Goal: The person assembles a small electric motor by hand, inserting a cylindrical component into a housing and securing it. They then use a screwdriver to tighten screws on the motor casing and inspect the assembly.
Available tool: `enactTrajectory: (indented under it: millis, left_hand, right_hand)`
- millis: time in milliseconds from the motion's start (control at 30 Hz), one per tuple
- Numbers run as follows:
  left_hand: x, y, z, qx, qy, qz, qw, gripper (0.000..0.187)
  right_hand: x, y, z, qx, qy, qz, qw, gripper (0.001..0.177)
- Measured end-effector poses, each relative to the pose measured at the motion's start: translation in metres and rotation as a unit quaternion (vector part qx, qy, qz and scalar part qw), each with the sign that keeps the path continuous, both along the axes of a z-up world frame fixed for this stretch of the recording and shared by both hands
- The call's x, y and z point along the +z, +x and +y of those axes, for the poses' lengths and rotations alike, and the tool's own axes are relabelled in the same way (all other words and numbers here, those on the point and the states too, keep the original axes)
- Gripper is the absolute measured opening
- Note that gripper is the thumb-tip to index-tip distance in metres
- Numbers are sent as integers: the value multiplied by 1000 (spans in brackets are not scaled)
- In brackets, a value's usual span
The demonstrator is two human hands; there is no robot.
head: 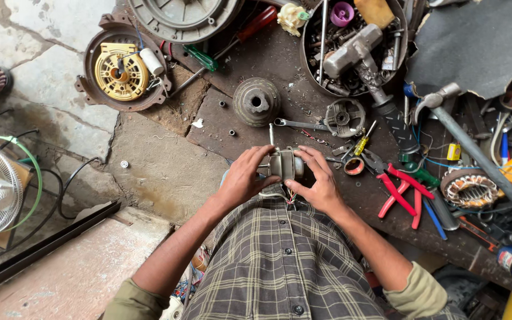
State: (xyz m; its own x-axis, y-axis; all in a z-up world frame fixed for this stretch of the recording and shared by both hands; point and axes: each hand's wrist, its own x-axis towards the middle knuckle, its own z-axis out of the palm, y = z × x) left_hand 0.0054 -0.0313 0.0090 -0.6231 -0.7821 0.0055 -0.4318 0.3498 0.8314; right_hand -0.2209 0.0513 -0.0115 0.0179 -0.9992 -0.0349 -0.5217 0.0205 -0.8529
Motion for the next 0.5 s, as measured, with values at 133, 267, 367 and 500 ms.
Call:
enactTrajectory:
  millis: [133,267,367,500]
  left_hand:
    - [2,1,-5,-41,-41,-6,998,66]
    - [-2,5,-6,-43,-38,6,998,64]
    - [-7,7,-4,-43,-46,16,998,57]
    - [-8,2,0,-7,4,59,998,58]
  right_hand:
    - [-12,1,5,-28,30,-5,999,72]
    - [-17,4,9,-33,25,-3,999,74]
    - [-20,4,10,-35,24,0,999,75]
    - [-22,3,11,-36,30,-7,999,76]
